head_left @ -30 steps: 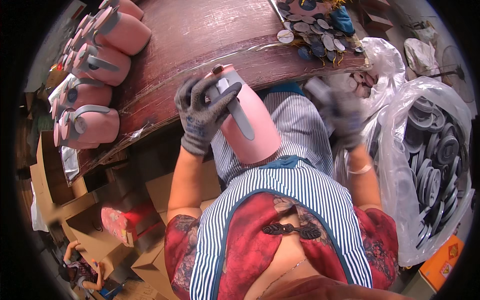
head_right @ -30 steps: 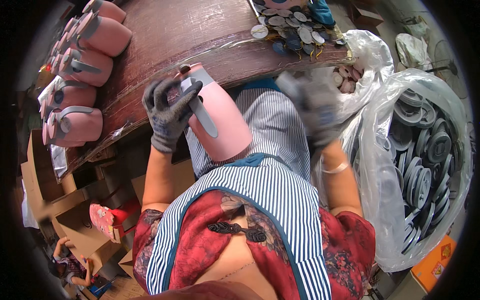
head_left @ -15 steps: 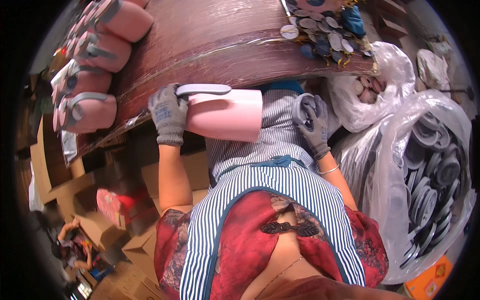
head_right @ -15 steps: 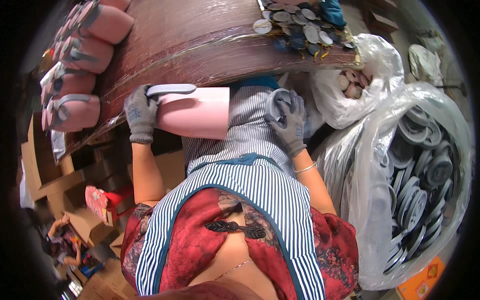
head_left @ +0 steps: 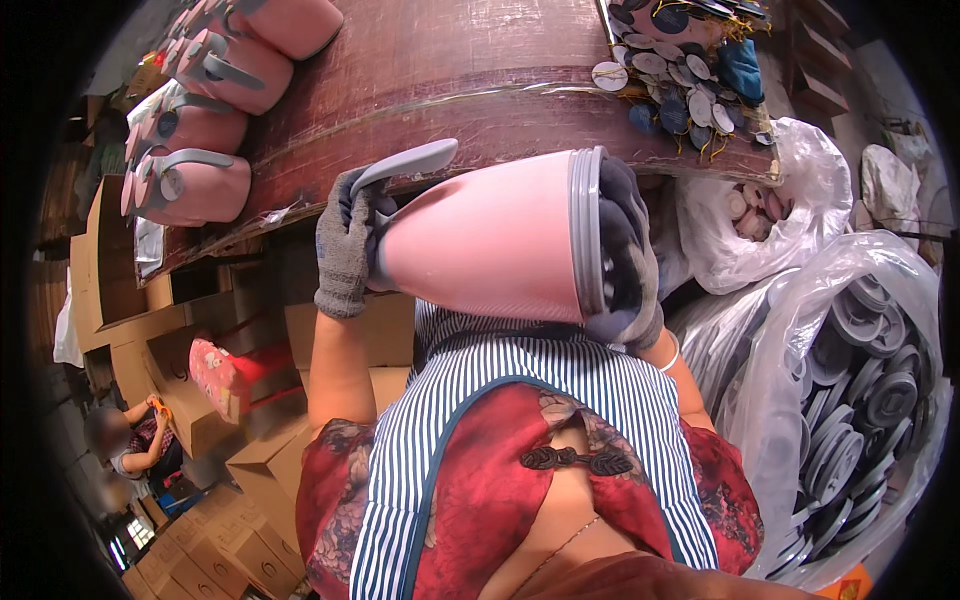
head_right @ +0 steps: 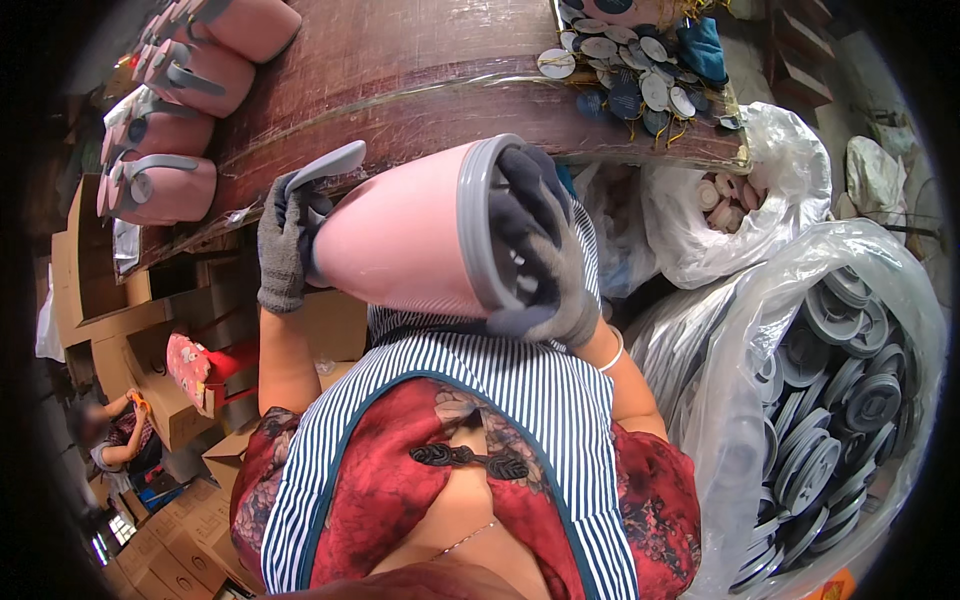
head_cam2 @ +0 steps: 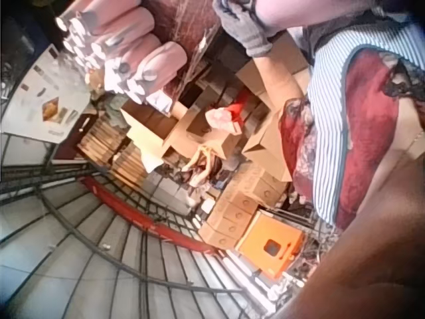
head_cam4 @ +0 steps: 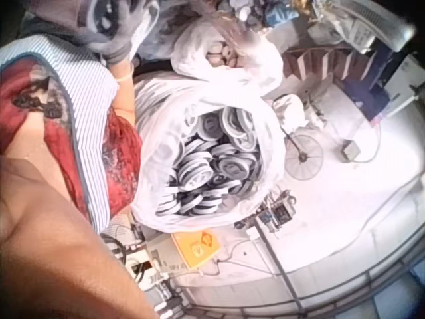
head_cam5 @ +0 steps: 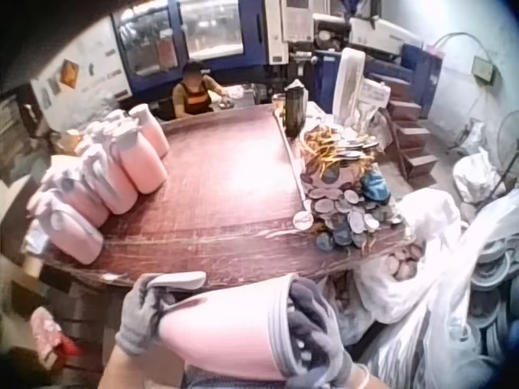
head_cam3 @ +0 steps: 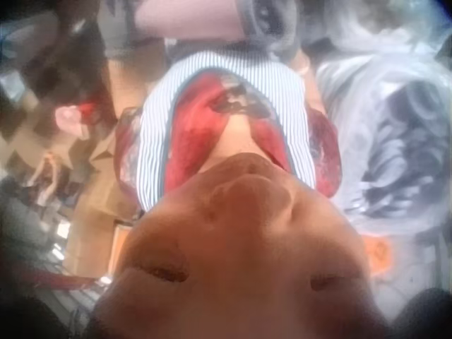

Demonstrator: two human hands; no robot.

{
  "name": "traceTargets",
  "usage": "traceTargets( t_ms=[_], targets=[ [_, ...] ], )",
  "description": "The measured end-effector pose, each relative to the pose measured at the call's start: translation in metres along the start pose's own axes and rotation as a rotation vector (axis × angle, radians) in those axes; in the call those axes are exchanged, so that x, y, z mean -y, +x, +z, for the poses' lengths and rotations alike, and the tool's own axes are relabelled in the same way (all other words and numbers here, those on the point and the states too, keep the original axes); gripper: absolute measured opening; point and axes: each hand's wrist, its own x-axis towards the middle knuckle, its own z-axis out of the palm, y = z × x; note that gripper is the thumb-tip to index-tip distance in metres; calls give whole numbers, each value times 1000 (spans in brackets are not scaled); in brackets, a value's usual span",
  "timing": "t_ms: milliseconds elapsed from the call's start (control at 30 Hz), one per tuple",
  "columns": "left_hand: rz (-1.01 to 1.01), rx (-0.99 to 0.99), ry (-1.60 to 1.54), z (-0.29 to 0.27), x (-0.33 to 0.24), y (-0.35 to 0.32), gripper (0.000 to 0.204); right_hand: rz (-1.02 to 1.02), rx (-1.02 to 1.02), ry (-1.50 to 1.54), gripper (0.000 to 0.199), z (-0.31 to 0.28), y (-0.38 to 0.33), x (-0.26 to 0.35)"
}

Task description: The person assembles pink plastic pitchers by inserting circular lids and tying yellow strings around the handles. The person handles each pitcher one at a time, places the lid, and secures the string before moving to the next unit.

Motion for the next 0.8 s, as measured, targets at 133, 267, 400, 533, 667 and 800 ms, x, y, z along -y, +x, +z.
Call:
traceTargets(
  t_ms=[133,267,400,533,667,800],
  targets=[
    [36,-62,83,1,-28,1,25,-22,3,-45,94,1,-6,1],
    [160,-160,164,11,-50,-5,27,64,-67,82,80,7,-9,-2],
    [600,-325,471,13,-71,-10,32,474,-302,614,81,20,-1,20],
    [1336,121,938,13,-130,-24,27,1354,-408,1588,76,46,-18,-35],
    [1297,375,802,18,-129,4,39,797,-106,408,52,36,-79,-99],
    [1168,402,725,33,-94,49,38,464,-136,-765,56,-26,-1,-105]
  ],
)
